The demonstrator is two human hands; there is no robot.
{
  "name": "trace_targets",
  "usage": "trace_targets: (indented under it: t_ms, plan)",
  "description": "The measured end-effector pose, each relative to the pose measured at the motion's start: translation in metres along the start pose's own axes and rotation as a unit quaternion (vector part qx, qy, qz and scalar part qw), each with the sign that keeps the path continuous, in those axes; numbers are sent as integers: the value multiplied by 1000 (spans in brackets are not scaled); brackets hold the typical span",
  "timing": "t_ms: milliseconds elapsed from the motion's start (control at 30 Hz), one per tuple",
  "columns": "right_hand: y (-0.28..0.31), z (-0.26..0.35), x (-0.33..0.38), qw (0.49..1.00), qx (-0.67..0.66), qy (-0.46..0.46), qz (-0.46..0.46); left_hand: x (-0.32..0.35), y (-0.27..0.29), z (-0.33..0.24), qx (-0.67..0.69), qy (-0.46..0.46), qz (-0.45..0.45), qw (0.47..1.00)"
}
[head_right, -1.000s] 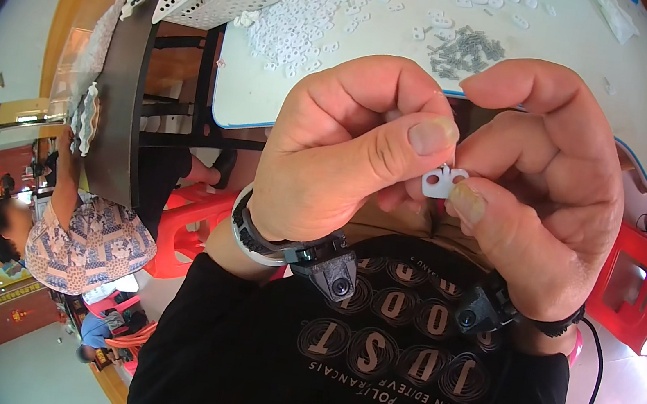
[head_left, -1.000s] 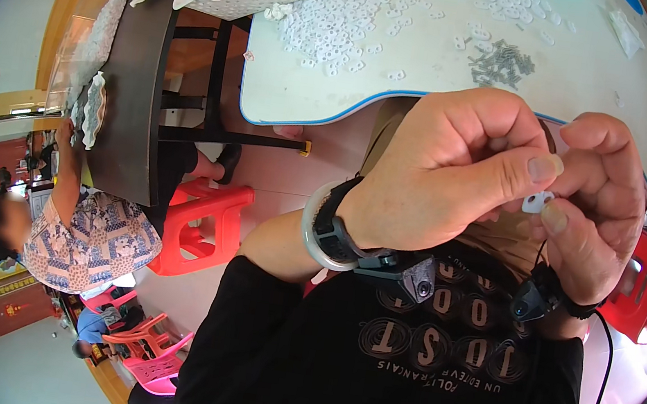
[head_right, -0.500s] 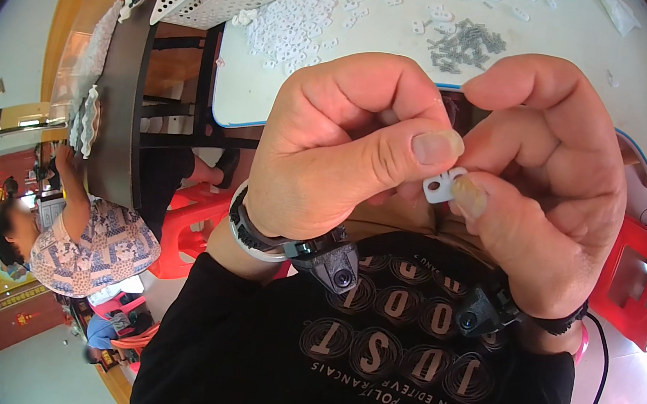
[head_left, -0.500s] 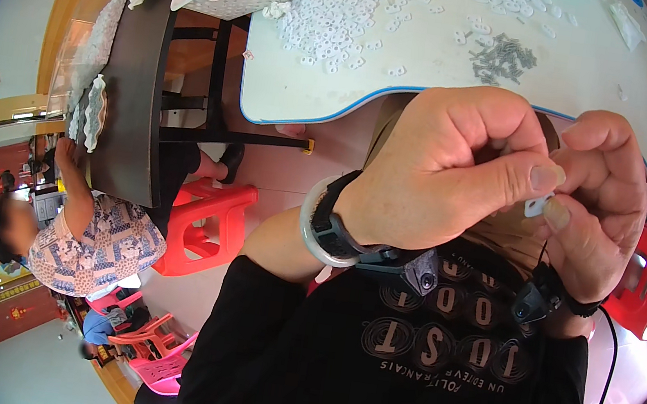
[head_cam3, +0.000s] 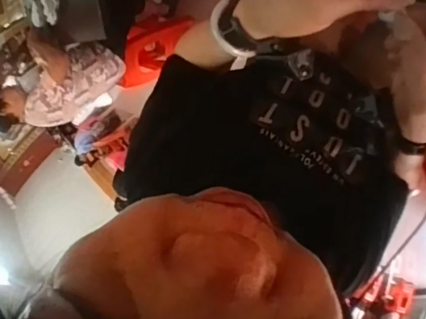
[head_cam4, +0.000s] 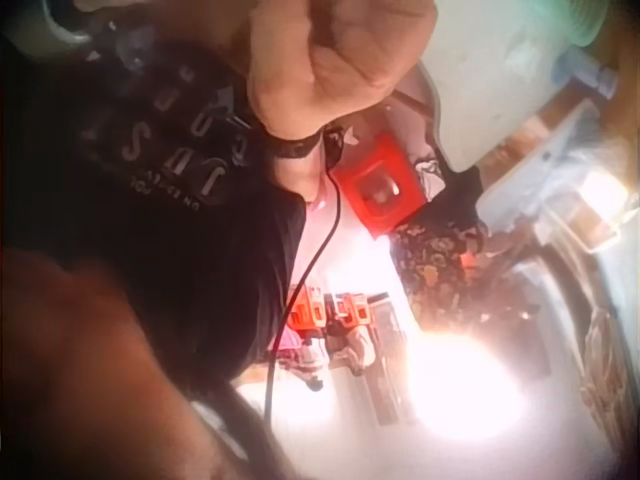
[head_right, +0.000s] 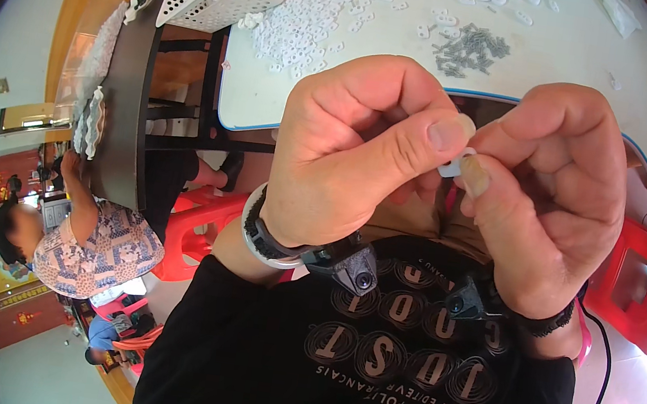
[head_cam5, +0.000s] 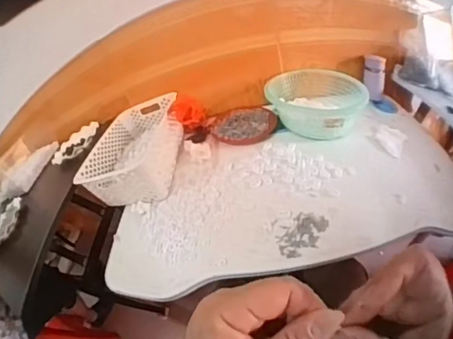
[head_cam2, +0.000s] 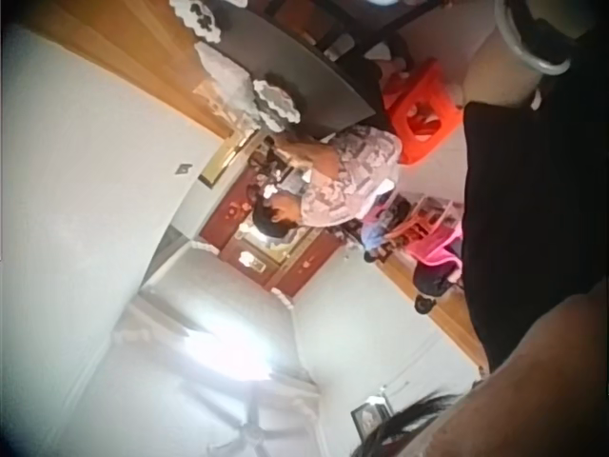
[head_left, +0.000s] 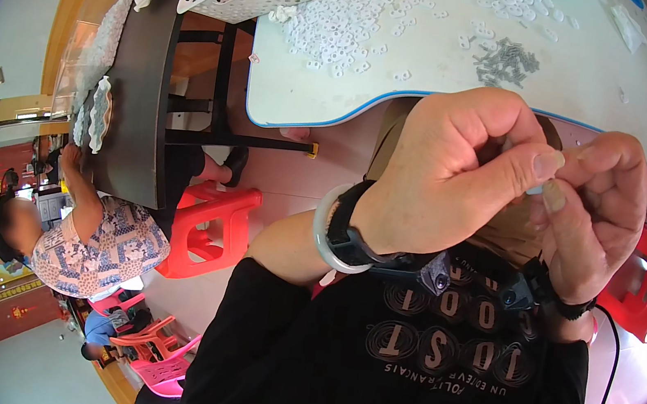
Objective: Manually assembling small white plastic components by inserting metal pins into them at a factory workstation.
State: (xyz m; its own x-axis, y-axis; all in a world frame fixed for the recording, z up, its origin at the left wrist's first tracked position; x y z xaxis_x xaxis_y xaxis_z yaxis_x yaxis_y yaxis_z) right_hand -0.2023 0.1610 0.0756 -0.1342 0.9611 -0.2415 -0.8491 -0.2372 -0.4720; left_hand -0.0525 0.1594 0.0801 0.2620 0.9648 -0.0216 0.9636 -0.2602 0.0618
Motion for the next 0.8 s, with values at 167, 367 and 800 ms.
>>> trace_targets:
  t_ms: [167, 367, 800]
  plan:
    - [4, 2, -3, 1000, -18, -19, 11, 0, 1, 1, 119, -3, 38, 992]
    - [9, -1, 0, 1000, -12, -17, 13, 0, -8, 0, 35, -33, -18, 999]
    - [7, -11, 4, 996, -43, -70, 19, -1, -6, 4, 24, -83, -49, 995]
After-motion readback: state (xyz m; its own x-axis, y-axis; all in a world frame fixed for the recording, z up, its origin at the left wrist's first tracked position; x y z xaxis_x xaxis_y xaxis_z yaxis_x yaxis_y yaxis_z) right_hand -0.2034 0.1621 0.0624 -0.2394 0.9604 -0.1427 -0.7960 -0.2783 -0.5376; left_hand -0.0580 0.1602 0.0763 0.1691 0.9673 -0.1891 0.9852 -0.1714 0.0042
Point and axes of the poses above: each hand's wrist, its own x-axis away from the middle knuckle, its own y-axis out of the back of the hand, z = x × y, the point moved 2 cm from there along -x, towards the middle knuckle, and after that the axes turned 14 degrees about -x, right-handed, at the moved point
